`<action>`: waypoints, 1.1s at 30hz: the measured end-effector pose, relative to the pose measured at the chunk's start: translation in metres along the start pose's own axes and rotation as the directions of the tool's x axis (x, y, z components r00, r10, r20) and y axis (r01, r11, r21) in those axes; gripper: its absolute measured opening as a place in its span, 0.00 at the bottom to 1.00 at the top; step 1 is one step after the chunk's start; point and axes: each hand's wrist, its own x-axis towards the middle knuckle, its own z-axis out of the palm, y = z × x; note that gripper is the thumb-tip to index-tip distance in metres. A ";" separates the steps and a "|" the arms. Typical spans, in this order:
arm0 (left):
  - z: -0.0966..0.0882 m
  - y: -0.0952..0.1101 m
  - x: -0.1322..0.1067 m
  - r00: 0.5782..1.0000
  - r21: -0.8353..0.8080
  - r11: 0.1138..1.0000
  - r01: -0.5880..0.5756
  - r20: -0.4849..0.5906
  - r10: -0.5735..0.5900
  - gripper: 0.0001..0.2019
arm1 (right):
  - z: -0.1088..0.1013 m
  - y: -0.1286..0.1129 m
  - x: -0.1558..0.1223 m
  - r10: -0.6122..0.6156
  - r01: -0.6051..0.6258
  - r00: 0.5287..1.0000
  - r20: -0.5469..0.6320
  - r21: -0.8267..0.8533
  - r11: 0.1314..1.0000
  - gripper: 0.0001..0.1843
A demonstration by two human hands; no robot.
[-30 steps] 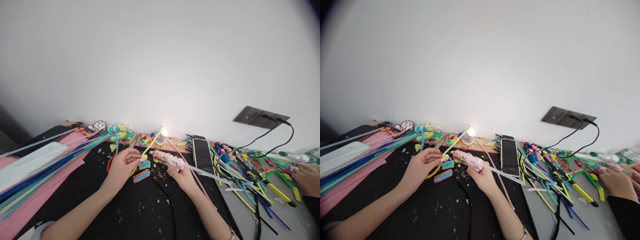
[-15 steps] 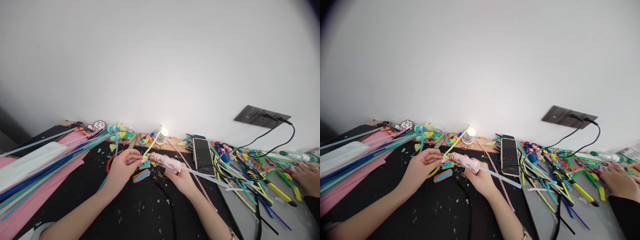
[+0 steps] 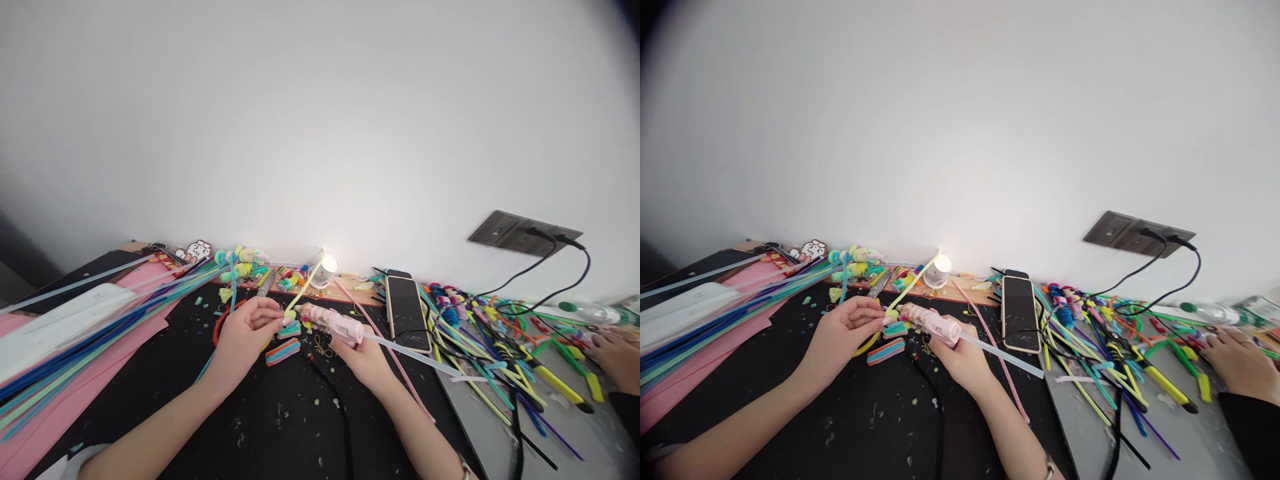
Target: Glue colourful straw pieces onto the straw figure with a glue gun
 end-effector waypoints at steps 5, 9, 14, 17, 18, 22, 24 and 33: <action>-0.003 -0.006 0.003 1.000 -0.011 1.000 0.000 -0.015 0.000 0.17 | -0.001 0.001 0.000 0.032 -0.032 0.999 -0.011 -0.037 0.999 0.09; -0.004 -0.010 0.005 1.000 -0.014 1.000 -0.015 -0.025 0.015 0.17 | 0.000 0.001 0.000 0.010 -0.009 1.000 0.001 -0.009 1.000 0.10; -0.004 -0.009 0.004 0.998 -0.010 1.000 -0.020 -0.058 0.019 0.16 | 0.000 -0.001 0.000 -0.007 0.007 1.000 0.018 0.001 1.000 0.11; -0.005 -0.009 0.004 0.999 -0.013 1.000 -0.024 -0.048 0.024 0.14 | 0.000 -0.003 0.000 0.001 0.000 1.000 0.019 -0.047 0.999 0.07; -0.005 -0.009 0.004 0.999 -0.015 1.000 -0.026 -0.043 0.026 0.14 | 0.000 -0.004 0.000 0.002 -0.001 1.000 0.024 -0.060 0.998 0.06; -0.006 -0.010 0.004 0.999 -0.023 0.999 -0.029 -0.034 0.029 0.15 | 0.000 -0.007 0.000 0.005 -0.001 0.999 0.038 -0.090 0.996 0.05; -0.006 -0.010 0.004 0.999 -0.020 0.999 -0.035 -0.024 0.034 0.16 | 0.000 -0.008 0.000 0.006 -0.002 0.999 0.040 -0.105 0.995 0.06; -0.006 -0.006 0.005 0.997 0.037 0.998 -0.057 -0.053 0.059 0.16 | 0.000 0.000 0.001 -0.018 0.017 1.000 -0.004 -0.080 0.997 0.04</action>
